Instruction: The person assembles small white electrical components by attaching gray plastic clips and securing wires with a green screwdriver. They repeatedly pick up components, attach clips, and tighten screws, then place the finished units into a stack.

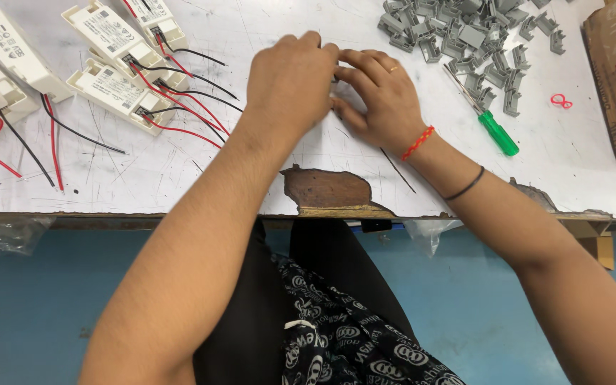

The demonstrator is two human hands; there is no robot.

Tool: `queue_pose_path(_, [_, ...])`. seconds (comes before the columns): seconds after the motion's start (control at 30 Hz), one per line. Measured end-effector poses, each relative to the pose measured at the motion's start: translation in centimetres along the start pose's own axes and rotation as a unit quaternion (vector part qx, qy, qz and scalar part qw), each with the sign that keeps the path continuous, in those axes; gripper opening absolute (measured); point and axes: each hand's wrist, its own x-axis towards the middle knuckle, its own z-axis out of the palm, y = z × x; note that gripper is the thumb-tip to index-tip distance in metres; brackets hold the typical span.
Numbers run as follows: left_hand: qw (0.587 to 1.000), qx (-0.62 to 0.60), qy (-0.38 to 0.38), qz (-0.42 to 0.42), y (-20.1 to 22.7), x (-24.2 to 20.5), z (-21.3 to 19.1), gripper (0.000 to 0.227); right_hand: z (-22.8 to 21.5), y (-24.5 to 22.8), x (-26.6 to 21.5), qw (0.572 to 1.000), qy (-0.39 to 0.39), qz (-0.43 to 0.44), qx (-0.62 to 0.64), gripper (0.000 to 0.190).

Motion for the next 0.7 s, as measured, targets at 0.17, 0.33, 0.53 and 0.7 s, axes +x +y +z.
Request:
queue_pose_path(0.17, [0.998,-0.058,0.0,-0.018,1.5,-2.4,-2.9,0.029,0.5,-0.1,0.6,0.999,0.009,-0.007,0.051,0.039])
queue_pose_path(0.33, [0.994,-0.1,-0.019,-0.042,1.0,-6.2,-6.1,0.033,0.4,-0.3,1.5,0.996,0.009,-0.064,0.07,0.034])
queue_pose_path(0.53, [0.988,-0.121,0.033,-0.093,0.2,-9.1,-6.9,0.019,5.6,1.8,5.6,0.996,0.024,-0.066,0.061,0.021])
queue_pose_path(0.7, [0.956,-0.103,0.256,-0.095,-4.6,-10.4,-8.6,0.028,10.7,4.3,11.6,0.998,0.053,-0.013,-0.02,0.022])
